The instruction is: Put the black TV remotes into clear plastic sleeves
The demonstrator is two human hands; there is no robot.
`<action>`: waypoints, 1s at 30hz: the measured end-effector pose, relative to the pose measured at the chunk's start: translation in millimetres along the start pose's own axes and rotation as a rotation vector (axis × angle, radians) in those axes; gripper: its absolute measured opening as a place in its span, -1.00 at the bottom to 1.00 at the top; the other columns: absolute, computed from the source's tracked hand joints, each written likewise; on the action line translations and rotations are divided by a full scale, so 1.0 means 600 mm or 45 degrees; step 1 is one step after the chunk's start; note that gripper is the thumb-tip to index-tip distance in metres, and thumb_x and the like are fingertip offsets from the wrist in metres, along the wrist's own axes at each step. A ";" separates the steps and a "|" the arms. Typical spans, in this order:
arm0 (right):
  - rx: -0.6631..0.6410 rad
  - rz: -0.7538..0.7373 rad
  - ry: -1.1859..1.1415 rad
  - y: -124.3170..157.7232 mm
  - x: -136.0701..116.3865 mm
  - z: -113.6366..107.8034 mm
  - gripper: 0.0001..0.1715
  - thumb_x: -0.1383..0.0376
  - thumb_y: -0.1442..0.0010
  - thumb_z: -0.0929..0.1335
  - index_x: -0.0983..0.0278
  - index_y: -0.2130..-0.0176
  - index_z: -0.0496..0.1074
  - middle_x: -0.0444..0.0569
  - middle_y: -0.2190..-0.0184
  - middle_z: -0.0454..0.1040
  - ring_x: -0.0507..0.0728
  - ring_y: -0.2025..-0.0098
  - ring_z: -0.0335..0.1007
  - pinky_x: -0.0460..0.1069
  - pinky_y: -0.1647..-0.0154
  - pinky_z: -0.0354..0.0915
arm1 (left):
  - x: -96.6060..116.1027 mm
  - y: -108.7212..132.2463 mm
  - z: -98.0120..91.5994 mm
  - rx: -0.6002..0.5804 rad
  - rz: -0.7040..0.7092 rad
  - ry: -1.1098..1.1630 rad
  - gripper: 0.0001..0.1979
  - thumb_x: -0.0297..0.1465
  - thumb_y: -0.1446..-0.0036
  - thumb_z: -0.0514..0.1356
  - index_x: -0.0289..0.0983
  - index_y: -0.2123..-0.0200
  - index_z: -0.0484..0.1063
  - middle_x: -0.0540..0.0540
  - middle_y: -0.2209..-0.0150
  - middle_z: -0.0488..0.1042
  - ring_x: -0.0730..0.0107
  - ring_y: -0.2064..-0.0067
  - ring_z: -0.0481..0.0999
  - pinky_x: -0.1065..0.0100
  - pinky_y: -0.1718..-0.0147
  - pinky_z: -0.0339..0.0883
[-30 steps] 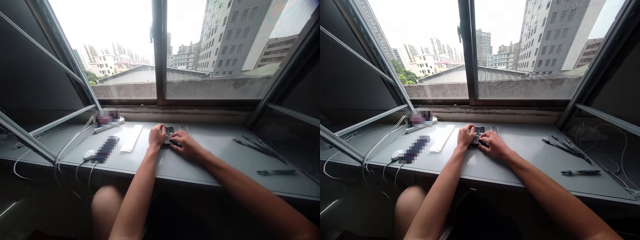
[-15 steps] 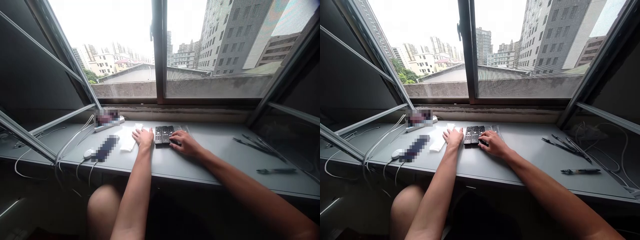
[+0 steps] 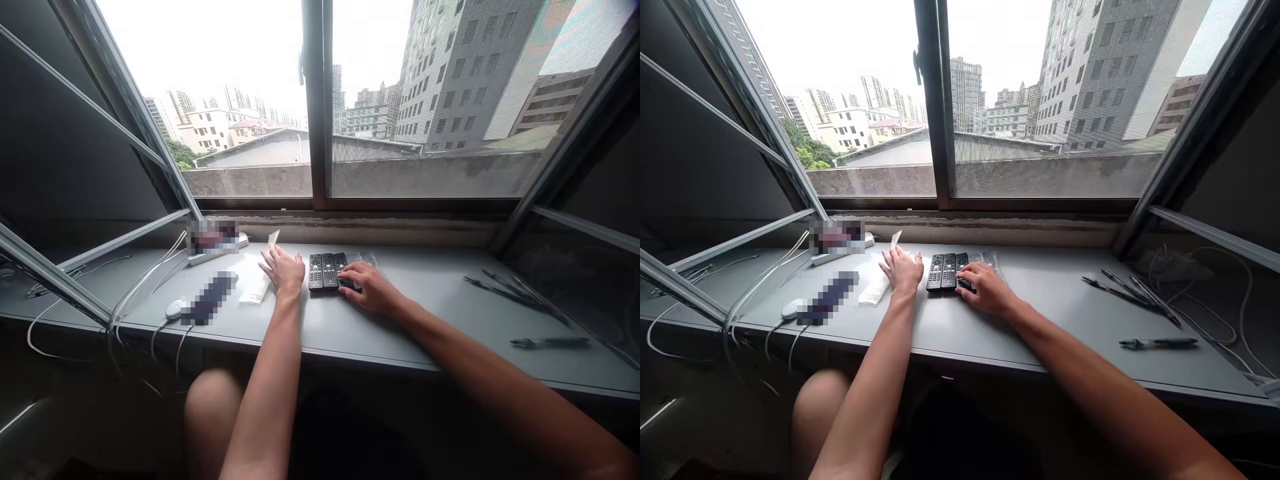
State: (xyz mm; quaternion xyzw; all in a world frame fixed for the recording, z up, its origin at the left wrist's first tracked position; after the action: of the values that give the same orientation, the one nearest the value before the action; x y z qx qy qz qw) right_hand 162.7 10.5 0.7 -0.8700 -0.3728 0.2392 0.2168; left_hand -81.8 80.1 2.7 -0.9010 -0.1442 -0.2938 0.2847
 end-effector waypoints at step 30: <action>0.693 0.137 -0.232 0.003 -0.008 -0.083 -0.81 0.26 -0.46 0.39 0.12 0.02 0.64 0.01 0.15 0.58 0.25 0.11 0.52 0.18 0.02 0.48 | 0.103 0.064 0.081 -1.042 -0.439 2.149 -0.45 -0.69 -0.14 0.31 -0.20 -0.17 0.45 -0.21 -0.26 0.51 0.15 -0.24 0.57 0.04 -0.31 0.40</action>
State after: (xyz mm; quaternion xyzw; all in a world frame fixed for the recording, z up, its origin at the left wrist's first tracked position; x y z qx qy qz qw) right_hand 189.7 -4.1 40.0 -0.7732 -0.2661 0.4187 0.3950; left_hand 5.0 84.1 -8.4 -0.3879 0.0919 -0.9127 -0.0897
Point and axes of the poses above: each hand's wrist, its own y-axis away from the middle knuckle, its own z-axis out of the palm, x = y × z, the point moved 8 cm from there along -y, towards the middle knuckle
